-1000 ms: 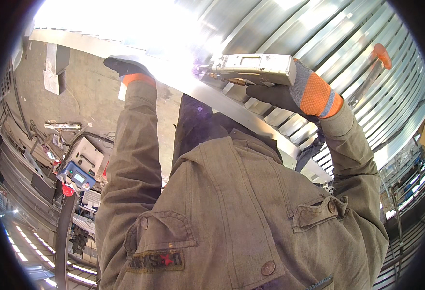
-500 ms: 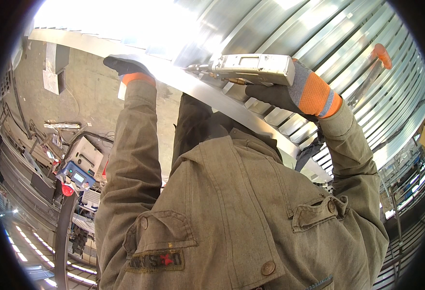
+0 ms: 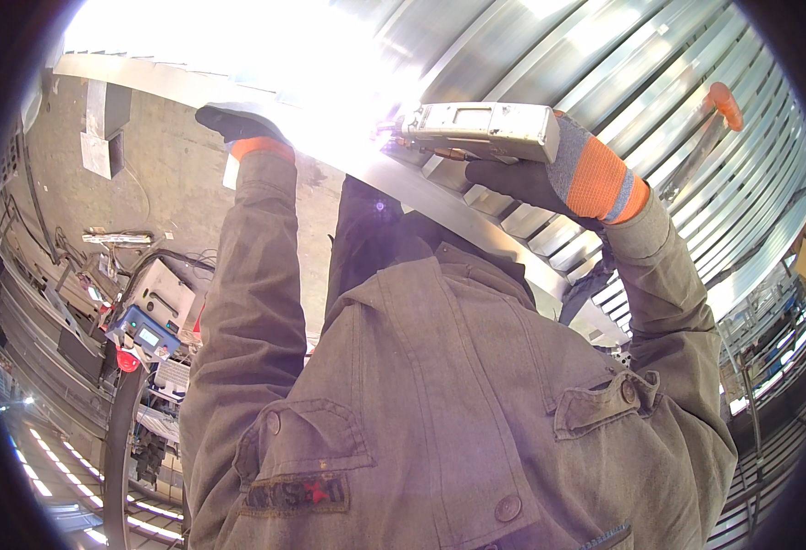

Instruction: The person welds a metal strip to a curved metal panel using a handheld welding torch, then taps the joint with a rubber mallet. The person repeats this weld-and-tap cycle along the seam.

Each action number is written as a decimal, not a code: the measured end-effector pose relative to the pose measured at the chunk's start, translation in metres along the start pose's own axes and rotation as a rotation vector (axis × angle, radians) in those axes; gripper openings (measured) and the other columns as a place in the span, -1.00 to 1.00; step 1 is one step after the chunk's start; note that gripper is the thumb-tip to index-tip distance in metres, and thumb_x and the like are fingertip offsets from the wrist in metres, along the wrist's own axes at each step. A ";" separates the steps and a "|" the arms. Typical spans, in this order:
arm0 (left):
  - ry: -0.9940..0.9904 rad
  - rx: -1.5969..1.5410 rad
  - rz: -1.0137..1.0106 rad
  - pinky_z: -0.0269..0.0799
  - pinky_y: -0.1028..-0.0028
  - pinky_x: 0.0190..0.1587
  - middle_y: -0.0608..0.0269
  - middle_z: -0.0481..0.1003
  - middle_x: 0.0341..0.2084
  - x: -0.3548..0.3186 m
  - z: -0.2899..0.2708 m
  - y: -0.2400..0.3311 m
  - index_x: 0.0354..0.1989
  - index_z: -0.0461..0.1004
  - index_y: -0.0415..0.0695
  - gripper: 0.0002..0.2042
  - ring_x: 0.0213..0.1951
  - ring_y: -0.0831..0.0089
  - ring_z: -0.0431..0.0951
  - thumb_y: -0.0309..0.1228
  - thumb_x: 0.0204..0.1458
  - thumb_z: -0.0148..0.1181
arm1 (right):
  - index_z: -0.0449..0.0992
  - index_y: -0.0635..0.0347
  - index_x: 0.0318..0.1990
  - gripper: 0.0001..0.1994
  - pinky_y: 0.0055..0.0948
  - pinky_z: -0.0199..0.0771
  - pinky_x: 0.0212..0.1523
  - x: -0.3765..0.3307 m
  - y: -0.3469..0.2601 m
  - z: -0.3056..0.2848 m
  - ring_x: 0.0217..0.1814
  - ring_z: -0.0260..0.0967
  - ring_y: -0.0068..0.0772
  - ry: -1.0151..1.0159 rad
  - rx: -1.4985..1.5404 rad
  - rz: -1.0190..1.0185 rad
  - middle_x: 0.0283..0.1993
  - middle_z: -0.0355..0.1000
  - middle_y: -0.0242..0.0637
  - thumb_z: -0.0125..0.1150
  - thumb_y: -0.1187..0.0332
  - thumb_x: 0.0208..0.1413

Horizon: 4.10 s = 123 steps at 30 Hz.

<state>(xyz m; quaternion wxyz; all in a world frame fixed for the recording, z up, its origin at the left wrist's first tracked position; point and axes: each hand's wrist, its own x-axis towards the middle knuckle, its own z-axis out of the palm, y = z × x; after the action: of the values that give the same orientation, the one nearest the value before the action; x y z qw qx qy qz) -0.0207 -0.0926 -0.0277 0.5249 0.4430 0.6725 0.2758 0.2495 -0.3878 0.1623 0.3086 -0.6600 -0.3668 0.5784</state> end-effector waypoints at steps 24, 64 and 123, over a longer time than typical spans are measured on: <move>-0.023 -0.091 -0.090 0.35 0.34 0.23 0.23 0.38 0.29 -0.002 -0.003 0.004 0.42 0.29 -0.08 -0.32 0.19 0.34 0.40 0.20 0.38 -0.26 | 0.57 0.17 0.25 -0.56 -0.43 0.68 -0.01 -0.006 -0.001 -0.004 -0.03 0.64 -0.41 -0.015 -0.029 0.045 0.01 0.67 -0.19 0.41 0.28 0.25; -0.045 -0.094 -0.038 0.37 0.34 0.19 0.24 0.39 0.24 0.004 0.006 0.005 0.40 0.28 -0.08 -0.28 0.12 0.34 0.42 0.27 0.38 -0.30 | 0.62 0.04 0.19 -0.59 -0.35 0.66 -0.01 -0.022 0.001 -0.016 -0.09 0.66 -0.27 0.020 -0.134 -0.012 -0.05 0.68 -0.13 0.36 0.10 0.27; -2.173 0.463 0.808 0.52 0.27 0.20 0.18 0.60 0.11 -0.328 -0.079 0.114 0.15 0.58 -0.22 -0.67 0.12 0.26 0.60 -0.43 0.23 0.29 | 0.56 0.22 0.10 -0.52 -0.10 0.48 0.25 -0.277 0.018 0.219 0.20 0.48 0.11 1.546 -0.249 -0.061 0.15 0.52 0.04 0.48 0.11 0.14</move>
<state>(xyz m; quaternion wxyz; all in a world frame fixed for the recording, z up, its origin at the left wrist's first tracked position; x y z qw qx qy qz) -0.0424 -0.3235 0.2421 0.6034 0.7103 -0.2819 -0.2280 0.0177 -0.6346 0.2654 0.4160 -0.8948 -0.1277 -0.0995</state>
